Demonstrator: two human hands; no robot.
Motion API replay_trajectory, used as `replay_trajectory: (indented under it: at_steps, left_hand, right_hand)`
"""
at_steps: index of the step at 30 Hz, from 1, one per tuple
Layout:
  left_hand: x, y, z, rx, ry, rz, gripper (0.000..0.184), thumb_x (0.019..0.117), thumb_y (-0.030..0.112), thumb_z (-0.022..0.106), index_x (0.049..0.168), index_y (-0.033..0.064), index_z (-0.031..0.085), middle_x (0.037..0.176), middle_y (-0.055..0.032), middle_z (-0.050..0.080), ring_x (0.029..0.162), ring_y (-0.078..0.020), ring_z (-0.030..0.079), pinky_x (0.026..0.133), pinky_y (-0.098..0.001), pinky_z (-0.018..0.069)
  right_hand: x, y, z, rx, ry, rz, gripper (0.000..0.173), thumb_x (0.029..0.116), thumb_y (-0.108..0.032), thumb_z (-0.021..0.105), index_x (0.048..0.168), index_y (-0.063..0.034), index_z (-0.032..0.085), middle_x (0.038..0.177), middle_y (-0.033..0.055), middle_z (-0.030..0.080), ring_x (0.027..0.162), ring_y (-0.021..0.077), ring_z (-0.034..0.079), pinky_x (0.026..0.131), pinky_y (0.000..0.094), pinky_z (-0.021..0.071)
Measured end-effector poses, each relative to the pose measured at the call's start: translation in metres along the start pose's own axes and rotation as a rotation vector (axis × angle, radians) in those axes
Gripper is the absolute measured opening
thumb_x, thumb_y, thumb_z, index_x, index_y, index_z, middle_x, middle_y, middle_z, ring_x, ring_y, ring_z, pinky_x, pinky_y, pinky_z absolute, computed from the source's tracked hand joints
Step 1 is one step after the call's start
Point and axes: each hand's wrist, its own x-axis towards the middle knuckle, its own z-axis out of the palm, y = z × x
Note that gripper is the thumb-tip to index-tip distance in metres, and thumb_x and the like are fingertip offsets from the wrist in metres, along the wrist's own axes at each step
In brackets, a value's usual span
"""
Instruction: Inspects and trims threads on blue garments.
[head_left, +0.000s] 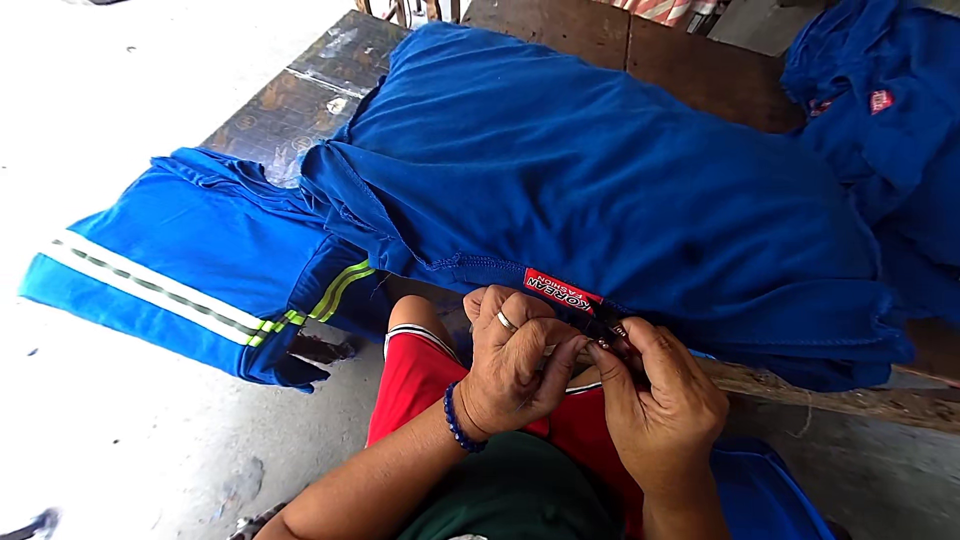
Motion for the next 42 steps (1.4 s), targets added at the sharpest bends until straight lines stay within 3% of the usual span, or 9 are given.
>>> replay_trajectory:
  at_steps: [8, 12, 18, 22, 26, 29, 32, 37, 42]
  left_hand:
    - [-0.019, -0.02, -0.024, 0.048, 0.161, -0.03, 0.022, 0.096, 0.042, 0.068, 0.098, 0.0234, 0.056, 0.102, 0.0082, 0.052, 0.103, -0.0028, 0.05, 0.098, -0.0234, 0.0365]
    - [-0.013, -0.045, -0.05, 0.486, 0.216, -0.071, 0.029, 0.0923, 0.036, 0.076, 0.116, 0.0197, 0.069, 0.109, -0.0017, 0.057, 0.105, -0.0157, 0.05, 0.1, -0.038, 0.0314]
    - [0.009, -0.057, -0.071, 0.378, 0.24, 0.009, 0.008, 0.0945, 0.012, 0.068, 0.089, 0.0102, 0.074, 0.09, -0.0034, 0.068, 0.094, -0.0161, 0.057, 0.093, -0.0383, 0.034]
    - [0.024, -0.045, -0.08, 0.246, 0.22, 0.042, 0.011, 0.0995, 0.015, 0.061, 0.091, 0.0114, 0.067, 0.092, -0.0021, 0.065, 0.098, -0.0135, 0.057, 0.096, -0.0351, 0.0348]
    - [0.013, -0.038, -0.079, 0.195, 0.3, -0.029, 0.022, 0.1013, 0.038, 0.063, 0.094, 0.0178, 0.063, 0.093, 0.0052, 0.063, 0.099, -0.0068, 0.057, 0.099, -0.0323, 0.0369]
    - [0.003, -0.042, -0.064, 0.237, 0.325, -0.14, 0.04, 0.0884, 0.056, 0.075, 0.099, 0.0221, 0.055, 0.099, 0.0066, 0.059, 0.1, -0.0063, 0.055, 0.098, -0.0328, 0.0375]
    - [0.018, -0.05, -0.049, 0.329, 0.331, -0.15, 0.054, 0.0821, 0.06, 0.079, 0.106, 0.0193, 0.052, 0.114, -0.0014, 0.057, 0.112, -0.0154, 0.053, 0.1, -0.0397, 0.038]
    - [0.062, -0.057, -0.048, 0.239, 0.37, -0.125, 0.017, 0.0856, 0.014, 0.071, 0.099, 0.0045, 0.068, 0.115, -0.0147, 0.064, 0.113, -0.0226, 0.057, 0.1, -0.0348, 0.043]
    - [0.062, -0.034, -0.054, -0.388, 0.477, -0.4, 0.013, 0.1023, 0.002, 0.054, 0.105, 0.0052, 0.067, 0.083, 0.0036, 0.069, 0.068, -0.0022, 0.065, 0.064, -0.0211, 0.0576]
  right_hand:
    - [0.0, 0.004, -0.021, 0.039, 0.03, 0.045, 0.015, 0.098, -0.014, 0.066, 0.101, 0.0001, 0.061, 0.085, 0.0031, 0.062, 0.076, -0.0044, 0.058, 0.07, 0.0088, 0.0492]
    - [0.022, -0.005, -0.027, 0.102, 0.082, -0.037, 0.028, 0.0954, -0.011, 0.067, 0.077, -0.0099, 0.046, 0.081, -0.0015, 0.051, 0.074, -0.0033, 0.051, 0.067, 0.0078, 0.0423]
    - [0.063, -0.017, 0.015, -0.096, -0.209, -0.296, 0.029, 0.0929, -0.028, 0.073, 0.107, -0.0031, 0.069, 0.105, 0.0158, 0.065, 0.072, 0.0164, 0.059, 0.057, 0.0238, 0.0453]
    - [0.079, -0.016, 0.051, -0.219, -0.262, -0.428, 0.015, 0.0853, -0.01, 0.067, 0.095, -0.0042, 0.076, 0.093, 0.0148, 0.073, 0.063, 0.0261, 0.066, 0.048, 0.0378, 0.0461]
    - [0.095, 0.002, 0.055, 0.332, -0.207, -0.261, 0.008, 0.0892, -0.005, 0.065, 0.093, 0.0007, 0.069, 0.087, 0.0034, 0.066, 0.077, -0.0015, 0.058, 0.068, 0.0098, 0.0477]
    - [0.103, 0.008, 0.05, 0.681, -0.19, -0.076, 0.01, 0.0913, -0.006, 0.069, 0.098, -0.0134, 0.07, 0.092, -0.0124, 0.067, 0.079, -0.0071, 0.06, 0.07, 0.0093, 0.0509]
    - [0.105, 0.007, 0.048, 0.833, -0.171, 0.061, 0.015, 0.0902, -0.004, 0.069, 0.096, -0.0175, 0.074, 0.092, -0.0121, 0.071, 0.082, -0.0022, 0.066, 0.074, 0.0136, 0.056]
    - [0.103, 0.009, 0.047, 0.886, -0.137, 0.066, 0.014, 0.0897, -0.002, 0.07, 0.096, -0.0139, 0.073, 0.091, -0.0088, 0.071, 0.082, -0.0008, 0.066, 0.072, 0.0137, 0.0559]
    - [0.093, 0.015, 0.05, 0.797, -0.162, -0.112, 0.013, 0.0909, -0.007, 0.071, 0.102, -0.014, 0.074, 0.094, -0.0091, 0.067, 0.084, -0.0037, 0.062, 0.072, 0.0094, 0.0527]
